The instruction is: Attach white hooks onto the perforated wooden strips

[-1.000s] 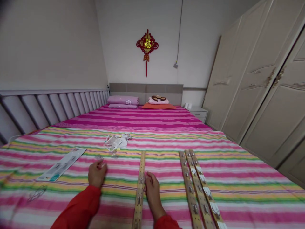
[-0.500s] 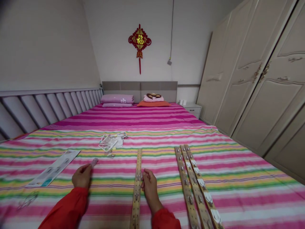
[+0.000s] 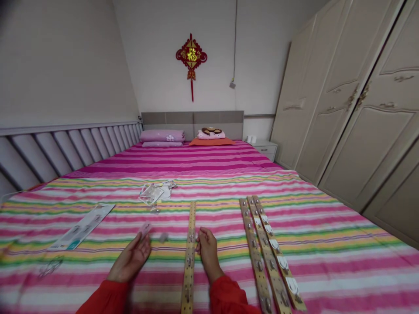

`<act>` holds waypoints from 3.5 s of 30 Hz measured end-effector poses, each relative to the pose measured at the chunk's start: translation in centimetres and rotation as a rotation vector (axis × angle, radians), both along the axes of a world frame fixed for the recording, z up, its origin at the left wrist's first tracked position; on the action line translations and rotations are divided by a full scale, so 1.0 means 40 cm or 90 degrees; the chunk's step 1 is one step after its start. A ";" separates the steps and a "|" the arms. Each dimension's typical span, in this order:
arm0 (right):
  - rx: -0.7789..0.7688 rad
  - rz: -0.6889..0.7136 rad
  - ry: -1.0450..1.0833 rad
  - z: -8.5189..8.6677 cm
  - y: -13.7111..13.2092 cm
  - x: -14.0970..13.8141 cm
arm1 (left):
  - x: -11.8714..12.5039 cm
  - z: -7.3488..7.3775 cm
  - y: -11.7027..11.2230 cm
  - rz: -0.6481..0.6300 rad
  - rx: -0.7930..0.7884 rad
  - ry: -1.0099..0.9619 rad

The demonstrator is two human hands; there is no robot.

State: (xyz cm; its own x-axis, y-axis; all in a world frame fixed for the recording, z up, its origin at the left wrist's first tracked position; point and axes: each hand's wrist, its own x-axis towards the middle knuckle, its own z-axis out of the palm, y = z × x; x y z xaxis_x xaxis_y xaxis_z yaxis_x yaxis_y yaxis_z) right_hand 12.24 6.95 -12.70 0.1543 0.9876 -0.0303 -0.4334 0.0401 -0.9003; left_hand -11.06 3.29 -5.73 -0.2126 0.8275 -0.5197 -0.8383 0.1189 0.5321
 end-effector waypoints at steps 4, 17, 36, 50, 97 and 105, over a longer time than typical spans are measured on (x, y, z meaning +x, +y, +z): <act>0.003 0.004 0.021 0.002 0.003 0.006 | 0.039 0.016 -0.019 -0.025 0.032 -0.007; 0.052 0.108 -0.066 0.143 -0.049 0.008 | 0.126 0.062 -0.030 -0.217 0.125 0.401; 0.020 0.160 -0.009 0.150 0.009 0.019 | 0.244 0.102 0.095 -0.327 0.204 0.505; -0.030 -0.009 0.090 0.132 0.061 -0.003 | 0.288 0.029 0.138 -0.208 0.122 0.418; 0.001 -0.029 -0.053 0.006 0.127 -0.013 | 0.301 -0.061 0.229 -0.188 0.075 0.516; 0.001 -0.028 -0.044 0.010 0.127 -0.013 | 0.303 -0.074 0.231 -0.169 0.054 0.533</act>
